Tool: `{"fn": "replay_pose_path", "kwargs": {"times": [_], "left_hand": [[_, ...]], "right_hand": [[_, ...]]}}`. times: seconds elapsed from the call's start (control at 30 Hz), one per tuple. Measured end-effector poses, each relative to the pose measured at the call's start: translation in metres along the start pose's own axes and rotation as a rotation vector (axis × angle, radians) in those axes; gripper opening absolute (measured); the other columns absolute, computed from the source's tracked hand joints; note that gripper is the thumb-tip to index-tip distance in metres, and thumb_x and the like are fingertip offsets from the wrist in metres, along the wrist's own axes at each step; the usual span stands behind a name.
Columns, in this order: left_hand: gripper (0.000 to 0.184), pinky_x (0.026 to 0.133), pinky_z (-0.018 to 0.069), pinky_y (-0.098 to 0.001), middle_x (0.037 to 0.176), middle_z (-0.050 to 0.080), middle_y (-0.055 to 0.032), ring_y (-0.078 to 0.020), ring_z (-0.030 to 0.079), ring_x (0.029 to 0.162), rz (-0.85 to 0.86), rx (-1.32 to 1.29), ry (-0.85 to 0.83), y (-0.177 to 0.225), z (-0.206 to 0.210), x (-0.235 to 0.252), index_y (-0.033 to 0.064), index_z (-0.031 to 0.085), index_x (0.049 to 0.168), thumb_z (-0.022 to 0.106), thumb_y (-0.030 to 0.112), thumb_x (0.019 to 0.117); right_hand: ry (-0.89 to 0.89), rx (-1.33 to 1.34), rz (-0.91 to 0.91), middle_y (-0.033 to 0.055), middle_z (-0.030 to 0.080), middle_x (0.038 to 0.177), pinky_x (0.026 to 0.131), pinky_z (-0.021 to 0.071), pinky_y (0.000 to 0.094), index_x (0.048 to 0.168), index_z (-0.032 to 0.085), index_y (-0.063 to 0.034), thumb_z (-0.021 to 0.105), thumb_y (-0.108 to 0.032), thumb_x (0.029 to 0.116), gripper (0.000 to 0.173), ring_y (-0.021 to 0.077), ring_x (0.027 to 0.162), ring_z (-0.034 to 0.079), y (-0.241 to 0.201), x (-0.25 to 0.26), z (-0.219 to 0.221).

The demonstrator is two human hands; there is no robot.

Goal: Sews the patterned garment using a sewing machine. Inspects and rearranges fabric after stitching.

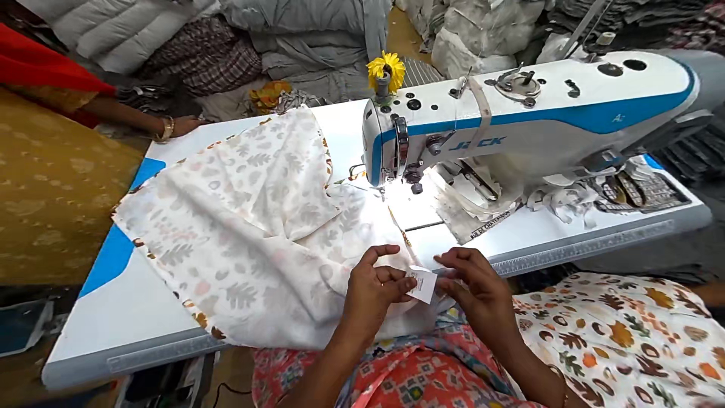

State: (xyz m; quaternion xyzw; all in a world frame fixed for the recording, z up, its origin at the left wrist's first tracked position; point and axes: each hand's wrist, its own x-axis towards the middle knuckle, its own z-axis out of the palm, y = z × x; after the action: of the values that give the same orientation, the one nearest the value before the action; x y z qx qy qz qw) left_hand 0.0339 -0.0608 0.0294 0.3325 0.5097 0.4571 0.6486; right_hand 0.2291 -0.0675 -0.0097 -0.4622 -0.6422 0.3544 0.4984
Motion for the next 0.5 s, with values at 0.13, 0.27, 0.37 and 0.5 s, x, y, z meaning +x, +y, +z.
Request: {"fn": "replay_pose_path", "kwargs": {"times": [0.13,0.27,0.37,0.5], "left_hand": [[0.047,0.068,0.0644,-0.0301,0.082,0.076,-0.0074,-0.0161,0.076,0.072,0.087,0.078,0.018,-0.005,0.002,0.000,0.0008,0.052,0.129,0.071,-0.008,0.0872],[0.047,0.069,0.0646,-0.0301,0.083,0.076,-0.0073,-0.0163,0.076,0.072,0.117,0.087,0.029,-0.008,0.004,0.000,0.0015,0.051,0.129,0.071,-0.009,0.0871],[0.048,0.069,0.0652,-0.0310,0.082,0.076,-0.0088,-0.0176,0.076,0.071,0.126,0.072,0.046,-0.007,0.004,0.000,0.0009,0.050,0.129,0.070,-0.010,0.0871],[0.048,0.069,0.0652,-0.0307,0.083,0.076,-0.0098,-0.0184,0.076,0.073,0.107,0.062,0.037,-0.008,0.004,0.001,0.0001,0.049,0.130,0.070,-0.009,0.0876]], "right_hand": [[-0.102,0.226,0.395,0.0027,0.073,0.104,0.079,0.0605,0.0254,0.116,0.073,-0.0013,0.074,-0.019,0.0894,0.032,0.0082,0.090,0.070,-0.011,0.004,0.000],[-0.067,0.264,0.474,-0.0010,0.073,0.087,0.071,0.0595,0.0221,0.101,0.075,-0.0034,0.077,-0.014,0.0861,0.019,0.0052,0.076,0.069,-0.020,0.006,0.006],[-0.055,0.277,0.486,-0.0023,0.073,0.080,0.065,0.0578,0.0205,0.096,0.074,-0.0042,0.075,-0.011,0.0884,0.010,0.0045,0.070,0.068,-0.021,0.008,0.008],[-0.061,0.275,0.491,-0.0021,0.072,0.078,0.062,0.0569,0.0199,0.093,0.073,-0.0051,0.073,-0.011,0.0907,0.006,0.0044,0.067,0.067,-0.022,0.009,0.010]]}}
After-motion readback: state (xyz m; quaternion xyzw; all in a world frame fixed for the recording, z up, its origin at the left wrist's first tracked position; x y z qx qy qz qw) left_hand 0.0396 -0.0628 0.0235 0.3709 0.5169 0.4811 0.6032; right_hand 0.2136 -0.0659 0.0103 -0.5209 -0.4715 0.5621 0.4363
